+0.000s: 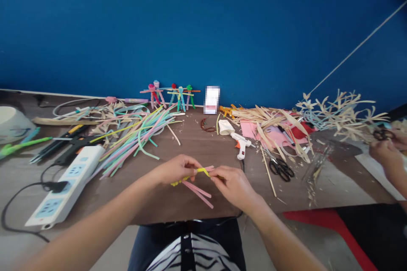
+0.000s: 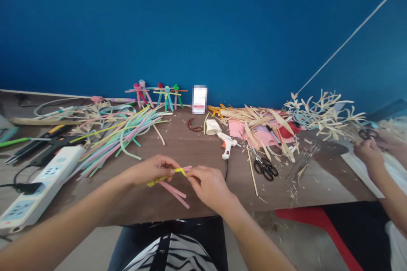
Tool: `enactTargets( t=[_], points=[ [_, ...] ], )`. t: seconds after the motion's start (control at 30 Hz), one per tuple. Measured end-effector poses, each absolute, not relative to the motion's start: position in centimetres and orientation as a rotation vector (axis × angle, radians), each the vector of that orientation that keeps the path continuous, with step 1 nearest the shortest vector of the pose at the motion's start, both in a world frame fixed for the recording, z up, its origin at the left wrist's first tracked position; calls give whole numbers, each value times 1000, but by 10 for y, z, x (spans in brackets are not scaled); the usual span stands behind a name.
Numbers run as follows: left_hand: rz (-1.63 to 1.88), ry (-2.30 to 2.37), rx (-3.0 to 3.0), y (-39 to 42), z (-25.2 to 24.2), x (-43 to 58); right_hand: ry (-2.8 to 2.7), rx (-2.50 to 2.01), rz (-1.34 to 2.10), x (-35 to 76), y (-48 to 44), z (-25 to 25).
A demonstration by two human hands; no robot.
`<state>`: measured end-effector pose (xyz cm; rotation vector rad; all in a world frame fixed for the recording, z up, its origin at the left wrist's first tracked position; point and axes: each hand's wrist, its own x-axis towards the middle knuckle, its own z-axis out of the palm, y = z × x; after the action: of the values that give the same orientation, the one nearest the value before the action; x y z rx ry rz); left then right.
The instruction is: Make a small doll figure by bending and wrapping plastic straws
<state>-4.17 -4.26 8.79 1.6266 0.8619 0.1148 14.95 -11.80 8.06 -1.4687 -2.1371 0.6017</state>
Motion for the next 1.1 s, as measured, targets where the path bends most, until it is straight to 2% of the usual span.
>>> enactTargets(
  t=[0.13,0.33,0.57,0.83,1.1],
  points=[
    [115,761,1487,-43,87,-42,-1934,-1473,779,153,-113,67],
    [126,737,1555,-44,91,-40,-1585,-1275,1288,152,-104,60],
    [106,819,1792,-45,100,-36,-1665,-1274,1167,145,-108,80],
    [197,959,2536,-52,111,-24,-1505,-1345,1088,139,-108,74],
    [507,1040,2427,-67,110,-15,-1218,-1284,1066,129,-107,76]
  ],
)
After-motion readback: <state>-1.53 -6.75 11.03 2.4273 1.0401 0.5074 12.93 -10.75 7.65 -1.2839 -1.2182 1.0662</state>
